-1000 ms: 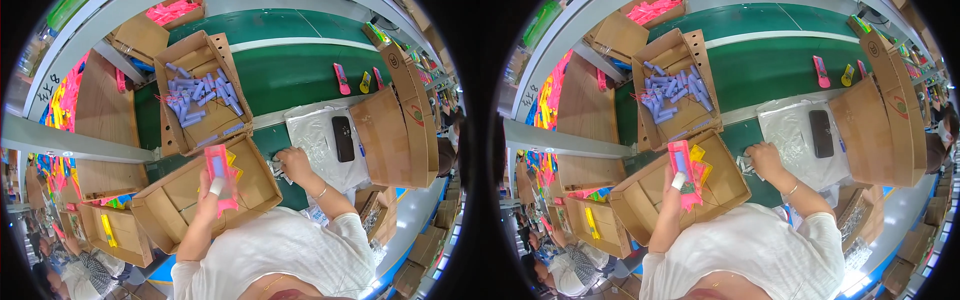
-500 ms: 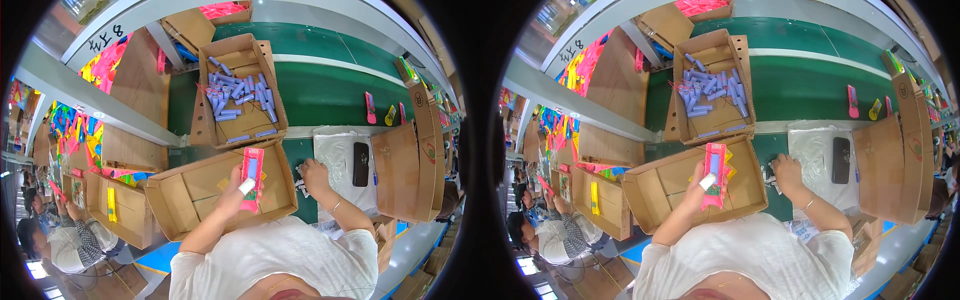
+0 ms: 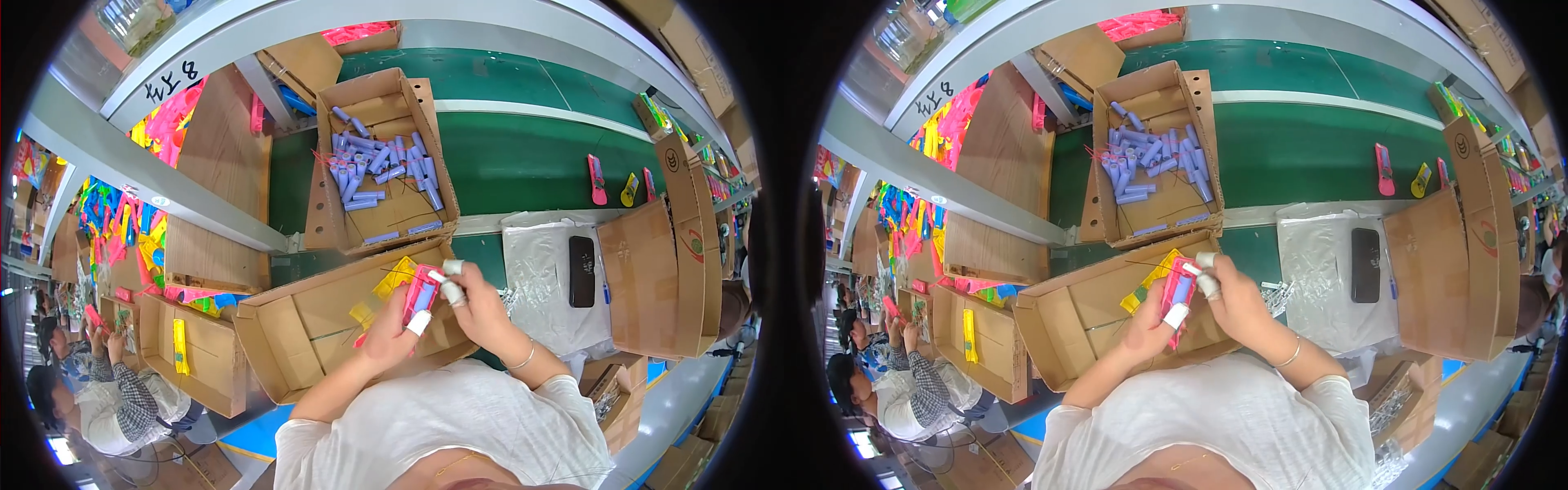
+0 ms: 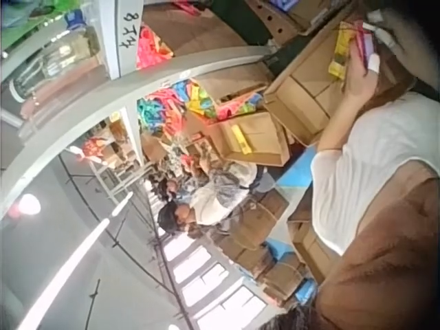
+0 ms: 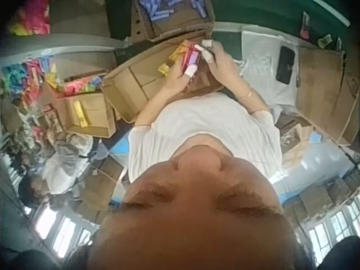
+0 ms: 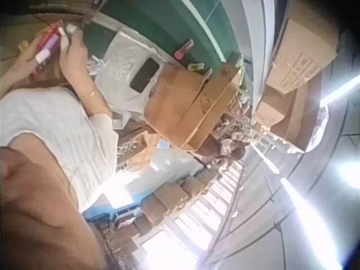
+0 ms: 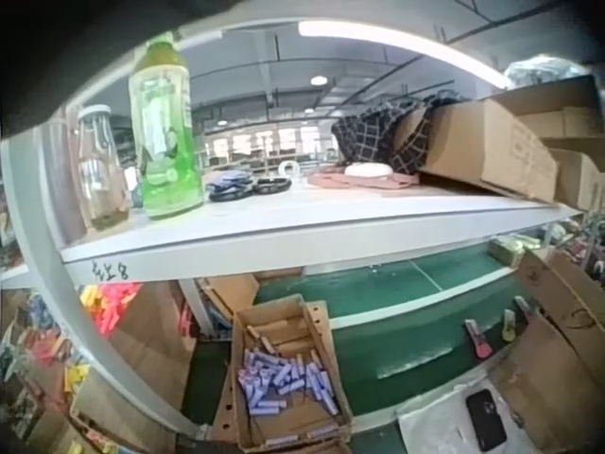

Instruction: Assembling plastic toy gun components and organizing them for packaging.

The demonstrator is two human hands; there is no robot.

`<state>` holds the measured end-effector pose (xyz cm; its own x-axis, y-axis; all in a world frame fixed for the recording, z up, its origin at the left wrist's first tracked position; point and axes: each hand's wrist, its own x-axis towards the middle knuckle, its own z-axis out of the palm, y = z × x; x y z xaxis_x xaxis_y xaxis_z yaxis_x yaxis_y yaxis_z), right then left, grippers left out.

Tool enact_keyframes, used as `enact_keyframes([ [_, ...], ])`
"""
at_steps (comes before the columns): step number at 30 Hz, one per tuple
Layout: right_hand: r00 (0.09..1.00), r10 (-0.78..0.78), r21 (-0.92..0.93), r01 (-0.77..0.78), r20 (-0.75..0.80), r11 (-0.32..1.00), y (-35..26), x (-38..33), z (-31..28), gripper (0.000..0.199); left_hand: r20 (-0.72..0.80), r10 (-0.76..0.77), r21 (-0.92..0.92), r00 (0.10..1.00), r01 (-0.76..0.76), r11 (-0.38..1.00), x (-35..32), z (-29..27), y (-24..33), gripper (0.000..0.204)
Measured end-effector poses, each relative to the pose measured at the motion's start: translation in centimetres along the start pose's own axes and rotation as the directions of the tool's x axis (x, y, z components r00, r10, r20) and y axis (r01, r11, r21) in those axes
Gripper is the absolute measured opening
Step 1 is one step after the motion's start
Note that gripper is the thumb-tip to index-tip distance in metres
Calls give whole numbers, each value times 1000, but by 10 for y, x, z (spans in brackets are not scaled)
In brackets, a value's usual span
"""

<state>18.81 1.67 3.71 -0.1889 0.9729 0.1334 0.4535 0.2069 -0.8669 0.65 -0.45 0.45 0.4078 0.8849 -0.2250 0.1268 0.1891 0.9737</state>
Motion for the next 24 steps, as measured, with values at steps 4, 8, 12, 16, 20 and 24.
enact_keyframes([
  [4,990,87,99,-98,111,990,7,3,2,14,-4,-16,61,1000,16,998,-1,2,3,42],
  [8,986,95,339,-136,134,931,23,6,1,15,38,180,231,983,-184,955,3,1,0,40],
  [12,946,247,181,-286,211,941,16,10,-14,17,130,-56,45,990,50,998,-2,0,10,35],
  [16,933,262,-93,-246,245,965,9,12,-29,23,246,-133,-168,960,177,970,-3,2,6,39],
  [20,987,8,92,-24,161,995,38,19,-29,20,242,-15,-75,970,34,997,4,-3,12,43],
  [24,961,-85,-184,37,-262,982,129,75,-106,22,-167,340,591,925,-182,786,7,-38,6,44],
])
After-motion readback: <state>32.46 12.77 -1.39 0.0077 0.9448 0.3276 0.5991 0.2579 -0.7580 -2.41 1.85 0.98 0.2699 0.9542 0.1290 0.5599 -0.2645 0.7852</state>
